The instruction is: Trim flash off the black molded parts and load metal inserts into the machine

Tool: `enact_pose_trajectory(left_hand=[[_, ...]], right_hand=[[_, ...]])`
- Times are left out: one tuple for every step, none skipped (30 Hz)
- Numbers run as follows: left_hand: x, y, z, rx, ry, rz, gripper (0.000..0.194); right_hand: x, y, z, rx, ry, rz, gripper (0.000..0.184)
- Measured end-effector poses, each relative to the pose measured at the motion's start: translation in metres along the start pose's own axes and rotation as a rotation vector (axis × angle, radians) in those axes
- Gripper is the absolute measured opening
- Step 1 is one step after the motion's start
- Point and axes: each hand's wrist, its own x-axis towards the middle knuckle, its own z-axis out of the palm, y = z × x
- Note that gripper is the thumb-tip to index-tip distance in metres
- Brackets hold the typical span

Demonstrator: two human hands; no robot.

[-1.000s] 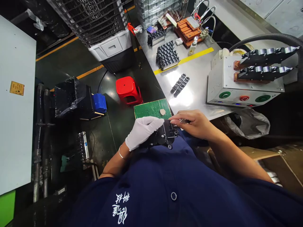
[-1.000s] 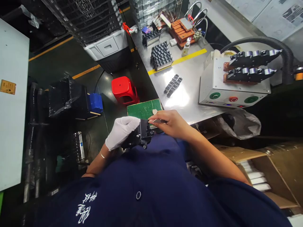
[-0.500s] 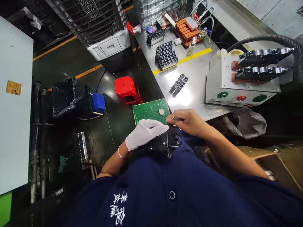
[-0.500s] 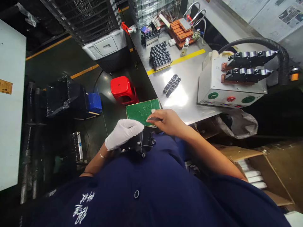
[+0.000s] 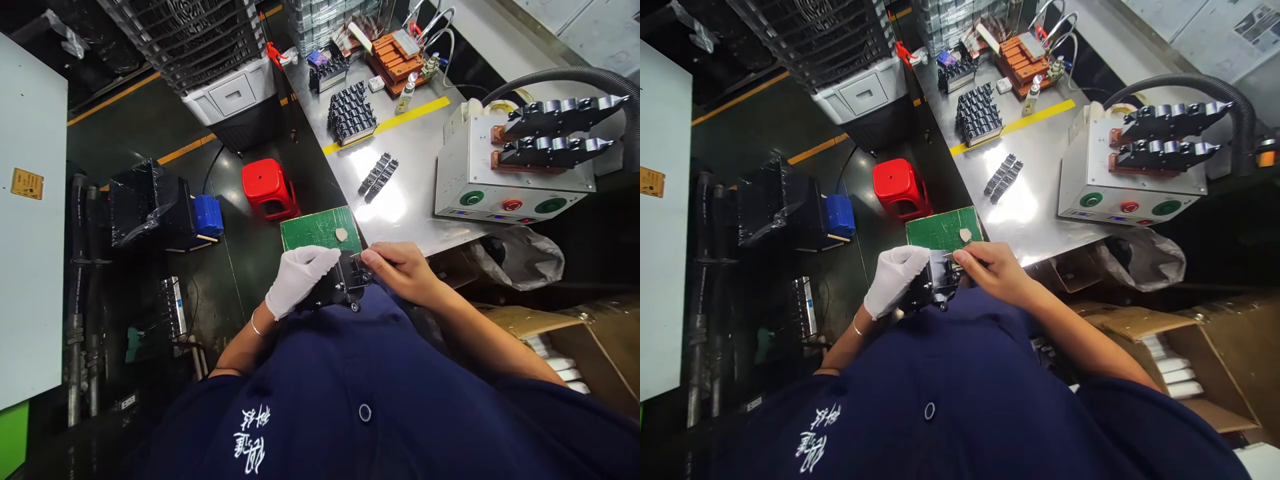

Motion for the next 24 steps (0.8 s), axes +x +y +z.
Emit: enact_pose_trajectory(left_hand=[[0.0,0.001,0.0,0.001,0.0,-0.001,0.04],[0.0,0.001,0.0,0.001,0.0,-0.002,0.039],[0.0,0.001,0.001,0.0,0.001,-0.003,0.038],[0.0,0.001,0.001,0.0,0.001,-0.003,0.037],[0.0,0.0,0.001,0.0,0.0,-0.002,0.035],[0.0,0.0,0.001,0.002,0.002,0.001,0.034],[0.0,-0.001,0.001,0.004,0.005,0.006,0.033],[0.0,-0.002,0.002,0.006,0.013,0.011,0.032],[0.0,-0.003,0.002,0.007,0.023,0.015,0.032],[0.0,-0.004,0.002,0.004,0.036,0.017,0.032],[0.0,-0.004,0.003,-0.001,0.049,0.018,0.032],[0.0,-0.005,0.003,-0.007,0.058,0.015,0.032],[0.0,-0.005,0.004,-0.013,0.06,0.012,0.032],[0.0,-0.004,0.004,-0.018,0.054,0.009,0.032],[0.0,-0.004,0.005,-0.022,0.043,0.009,0.032],[0.001,-0.003,0.005,-0.023,0.034,0.013,0.032],[0.001,-0.003,0.005,-0.022,0.03,0.019,0.033],[0.002,-0.002,0.005,-0.022,0.032,0.026,0.034],[0.002,-0.002,0.005,-0.023,0.041,0.031,0.035],[0.003,-0.002,0.005,-0.026,0.051,0.032,0.037],[0.003,-0.002,0.004,-0.032,0.06,0.027,0.038],[0.004,-0.003,0.004,-0.039,0.066,0.019,0.04],[0.004,-0.003,0.004,-0.045,0.07,0.007,0.041],[0.004,-0.004,0.003,-0.049,0.073,-0.005,0.042]], right_hand=[[0.0,0.0,0.0,-0.007,0.002,-0.007,0.039],[0.001,-0.001,-0.001,-0.013,0.002,-0.013,0.04],[0.001,-0.001,-0.001,-0.017,0.0,-0.018,0.04],[0.001,-0.001,-0.002,-0.02,-0.003,-0.023,0.041],[0.0,-0.002,-0.002,-0.022,-0.007,-0.026,0.041],[0.0,-0.002,-0.003,-0.023,-0.012,-0.028,0.041],[0.0,-0.002,-0.003,-0.024,-0.018,-0.027,0.042],[-0.001,-0.002,-0.003,-0.021,-0.028,-0.027,0.041],[-0.001,-0.002,-0.003,-0.017,-0.038,-0.027,0.04],[-0.001,-0.001,-0.004,-0.011,-0.048,-0.029,0.039],[-0.001,-0.001,-0.004,-0.001,-0.06,-0.034,0.038],[-0.001,0.0,-0.005,0.015,-0.077,-0.04,0.037],[-0.001,0.0,-0.006,0.042,-0.102,-0.047,0.037],[-0.001,0.001,-0.008,0.081,-0.133,-0.051,0.038],[-0.001,0.001,-0.009,0.132,-0.165,-0.054,0.04],[-0.001,0.001,-0.01,0.188,-0.192,-0.055,0.041],[0.0,0.001,-0.011,0.235,-0.201,-0.05,0.042],[0.0,0.0,-0.012,0.255,-0.185,-0.042,0.042],[0.0,0.0,-0.012,0.241,-0.15,-0.032,0.041],[0.0,0.0,-0.012,0.198,-0.108,-0.027,0.04],[0.0,-0.001,-0.012,0.141,-0.073,-0.03,0.039],[0.001,-0.001,-0.011,0.082,-0.046,-0.04,0.037],[0.001,-0.001,-0.01,0.035,-0.034,-0.058,0.036],[0.001,-0.001,-0.009,0.005,-0.029,-0.08,0.035]])
